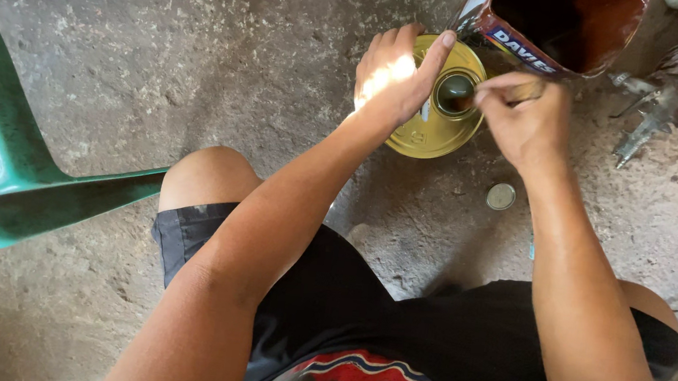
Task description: The person sits on the floor, opens a small paint can, pours liquid from a white plastic jug into it, and presses the lid closed. They then carry the can and other paint cans to a corner shelf and stack them with the rest of the paint supply.
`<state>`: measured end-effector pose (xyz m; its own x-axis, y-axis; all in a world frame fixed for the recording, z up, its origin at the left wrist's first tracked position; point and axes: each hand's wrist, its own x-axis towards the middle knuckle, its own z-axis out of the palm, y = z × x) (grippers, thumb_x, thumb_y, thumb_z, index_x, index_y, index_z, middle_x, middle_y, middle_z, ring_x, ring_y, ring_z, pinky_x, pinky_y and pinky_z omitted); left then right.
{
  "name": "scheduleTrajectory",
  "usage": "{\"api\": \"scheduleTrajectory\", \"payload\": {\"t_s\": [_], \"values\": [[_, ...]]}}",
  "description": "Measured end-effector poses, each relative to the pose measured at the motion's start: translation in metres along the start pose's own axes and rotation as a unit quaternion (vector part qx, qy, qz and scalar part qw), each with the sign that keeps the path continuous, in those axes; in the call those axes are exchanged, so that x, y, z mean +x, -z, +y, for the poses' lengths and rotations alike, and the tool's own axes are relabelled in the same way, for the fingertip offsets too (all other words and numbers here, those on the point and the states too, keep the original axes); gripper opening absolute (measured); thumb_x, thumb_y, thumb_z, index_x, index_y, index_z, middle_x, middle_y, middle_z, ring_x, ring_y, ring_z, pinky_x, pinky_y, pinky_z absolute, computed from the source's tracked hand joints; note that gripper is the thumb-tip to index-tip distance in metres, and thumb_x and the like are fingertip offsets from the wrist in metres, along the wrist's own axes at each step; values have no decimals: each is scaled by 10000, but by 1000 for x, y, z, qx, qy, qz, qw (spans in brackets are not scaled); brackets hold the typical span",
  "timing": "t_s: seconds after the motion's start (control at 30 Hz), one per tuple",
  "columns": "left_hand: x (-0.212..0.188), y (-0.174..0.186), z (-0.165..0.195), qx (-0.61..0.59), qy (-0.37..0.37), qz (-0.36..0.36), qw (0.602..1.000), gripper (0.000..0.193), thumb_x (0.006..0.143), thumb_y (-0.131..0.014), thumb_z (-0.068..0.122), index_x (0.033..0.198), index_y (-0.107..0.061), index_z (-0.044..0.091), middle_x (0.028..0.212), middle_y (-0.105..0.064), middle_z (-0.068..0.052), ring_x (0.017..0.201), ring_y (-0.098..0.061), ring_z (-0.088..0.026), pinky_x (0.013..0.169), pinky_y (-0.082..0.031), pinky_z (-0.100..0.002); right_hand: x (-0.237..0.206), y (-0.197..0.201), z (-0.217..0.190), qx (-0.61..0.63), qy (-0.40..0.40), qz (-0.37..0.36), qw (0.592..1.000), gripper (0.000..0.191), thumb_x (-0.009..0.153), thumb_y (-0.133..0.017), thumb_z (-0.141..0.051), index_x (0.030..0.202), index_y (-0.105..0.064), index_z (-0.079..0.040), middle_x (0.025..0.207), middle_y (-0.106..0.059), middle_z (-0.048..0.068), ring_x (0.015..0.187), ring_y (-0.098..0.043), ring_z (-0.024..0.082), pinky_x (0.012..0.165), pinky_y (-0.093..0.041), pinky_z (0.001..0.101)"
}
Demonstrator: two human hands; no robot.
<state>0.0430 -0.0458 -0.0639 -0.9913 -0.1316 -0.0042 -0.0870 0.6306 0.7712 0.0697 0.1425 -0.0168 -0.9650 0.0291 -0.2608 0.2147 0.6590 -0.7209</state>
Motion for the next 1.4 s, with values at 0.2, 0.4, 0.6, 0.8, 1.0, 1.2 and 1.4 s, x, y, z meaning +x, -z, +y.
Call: {"api": "scheduleTrajectory", "payload": {"t_s": [0.2,0.4,0.6,0.8,1.0,1.2,1.4], "values": [[1,0,0,0,4,-2,1000,685,951,-490,650,1202,-698,48,1196,-704,-195,1175,-629,-361,1019,-478,-485,5,2,9,144,77,-23,986,162,944,-779,-82,1105,-777,-80,1003,-781,31,870,-713,77,794,-573,229],[2,0,-1,-4,11,-9,1000,703,944,-496,657,1212,-690,37,1195,-696,-203,1178,-626,-362,1015,-478,-483,3,2,9,76,58,24,995,123,947,-791,-65,1069,-787,-56,952,-775,33,826,-693,81,761,-557,235],[1,0,-1,3,3,-4,1000,687,955,-500,650,1197,-697,37,1187,-701,-204,1168,-634,-360,1023,-486,-486,1,0,0,86,64,-36,994,139,916,-794,-77,1054,-783,-61,939,-782,36,821,-698,66,749,-553,239],[1,1,1,1,6,-2,1000,686,947,-510,641,1191,-693,27,1158,-702,-211,1145,-638,-366,990,-489,-488,1,5,-5,52,79,40,995,140,927,-809,-89,1063,-789,-65,970,-786,41,848,-728,93,788,-571,235],[1,1,0,-2,0,2,1000,688,954,-502,643,1202,-693,30,1177,-700,-207,1161,-634,-365,1006,-483,-488,3,5,-1,40,67,-48,996,165,887,-836,-90,1048,-800,-72,951,-783,34,822,-706,85,752,-555,236],[2,-1,-1,7,2,-4,1000,687,953,-498,648,1197,-697,37,1195,-695,-207,1176,-626,-366,1014,-479,-488,5,7,2,80,58,18,995,163,915,-819,-95,1076,-791,-90,947,-783,25,816,-709,78,755,-563,226],[2,-1,-1,2,4,-3,1000,704,955,-495,656,1216,-684,30,1199,-691,-210,1181,-622,-365,1017,-467,-497,4,6,0,-8,28,-40,999,142,897,-822,-93,1038,-805,-84,935,-775,22,809,-706,68,738,-563,241]]}}
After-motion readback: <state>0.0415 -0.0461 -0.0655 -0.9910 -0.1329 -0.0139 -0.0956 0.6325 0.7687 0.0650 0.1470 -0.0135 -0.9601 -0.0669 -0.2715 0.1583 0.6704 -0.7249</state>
